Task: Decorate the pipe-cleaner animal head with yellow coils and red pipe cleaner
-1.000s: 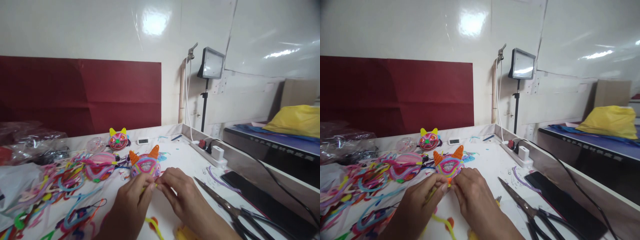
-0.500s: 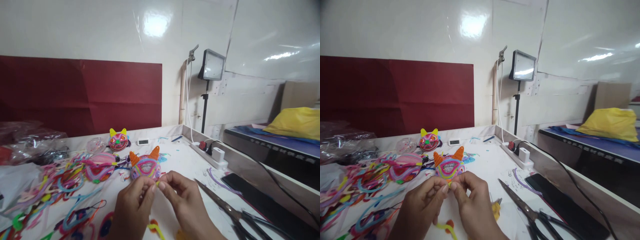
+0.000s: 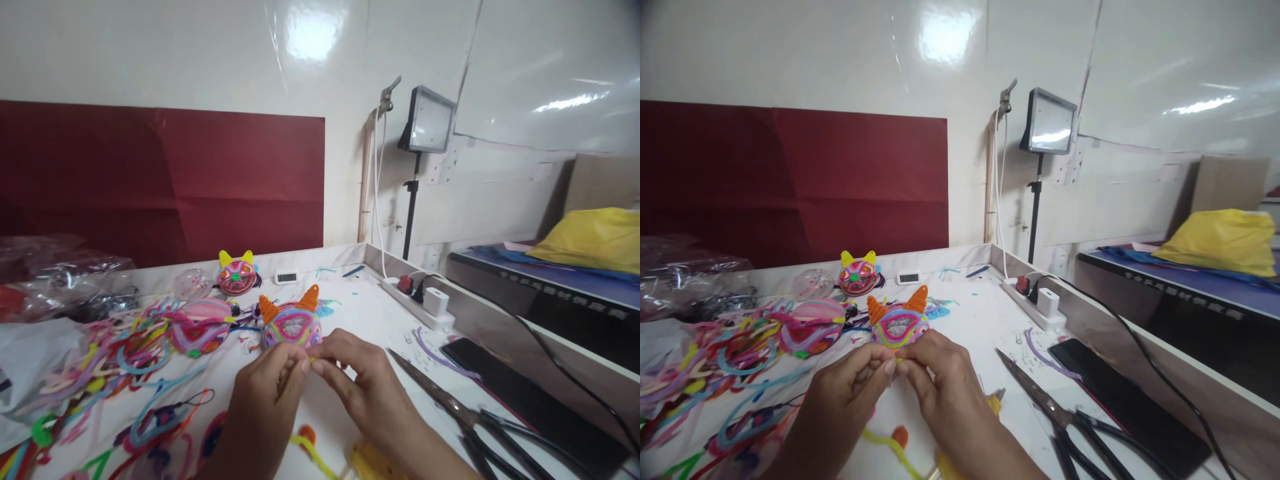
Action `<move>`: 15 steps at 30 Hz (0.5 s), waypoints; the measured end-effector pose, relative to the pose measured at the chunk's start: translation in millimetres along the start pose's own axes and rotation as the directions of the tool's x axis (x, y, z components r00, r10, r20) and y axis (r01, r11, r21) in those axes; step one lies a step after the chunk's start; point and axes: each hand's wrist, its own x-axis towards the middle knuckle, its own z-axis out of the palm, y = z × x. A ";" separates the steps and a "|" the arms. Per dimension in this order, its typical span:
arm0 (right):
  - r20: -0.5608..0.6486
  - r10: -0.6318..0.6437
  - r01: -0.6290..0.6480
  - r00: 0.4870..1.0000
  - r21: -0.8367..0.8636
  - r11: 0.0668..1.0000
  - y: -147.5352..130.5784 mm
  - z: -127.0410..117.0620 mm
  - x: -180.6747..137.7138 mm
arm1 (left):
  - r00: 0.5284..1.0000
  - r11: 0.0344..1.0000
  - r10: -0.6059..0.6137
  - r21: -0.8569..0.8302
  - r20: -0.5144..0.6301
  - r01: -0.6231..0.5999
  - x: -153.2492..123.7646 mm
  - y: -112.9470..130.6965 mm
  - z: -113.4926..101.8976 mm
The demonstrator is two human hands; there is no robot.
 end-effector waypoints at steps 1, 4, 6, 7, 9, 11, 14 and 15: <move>0.005 -0.024 0.024 1.000 -0.032 0.999 -0.6 -1.1 -0.2 | 1.000 1.000 0.014 0.006 0.007 -0.014 -0.3 0.0 -0.1; -0.018 0.007 -0.008 1.000 -0.064 0.998 -1.5 -3.8 0.0 | 0.999 0.999 -0.013 -0.043 0.045 0.015 -0.9 -1.6 0.5; -0.041 0.102 -0.103 0.994 -0.027 0.994 -1.2 -5.0 0.5 | 0.997 0.993 -0.051 -0.103 0.057 0.057 -0.1 -2.7 0.7; -0.047 0.160 -0.160 0.986 0.005 0.987 -0.9 -5.4 0.8 | 0.997 0.991 -0.056 -0.122 0.056 0.063 0.7 -2.9 0.6; -0.027 0.268 -0.265 0.963 0.080 0.961 0.0 -5.8 1.1 | 0.998 0.993 -0.038 -0.114 0.053 0.043 2.5 -2.5 -0.3; 0.013 0.313 -0.312 0.950 0.116 0.943 1.0 -6.1 1.4 | 0.999 0.998 0.008 -0.059 0.045 -0.005 4.0 -1.8 -1.4; 0.047 0.222 -0.224 0.974 0.039 0.974 1.0 -8.2 3.1 | 0.994 0.994 0.101 0.047 0.033 -0.103 4.1 -1.3 -1.9; 0.033 0.169 -0.170 0.985 0.014 0.985 -0.2 -9.8 3.9 | 0.991 0.989 0.128 0.074 0.034 -0.130 3.7 -1.1 -1.7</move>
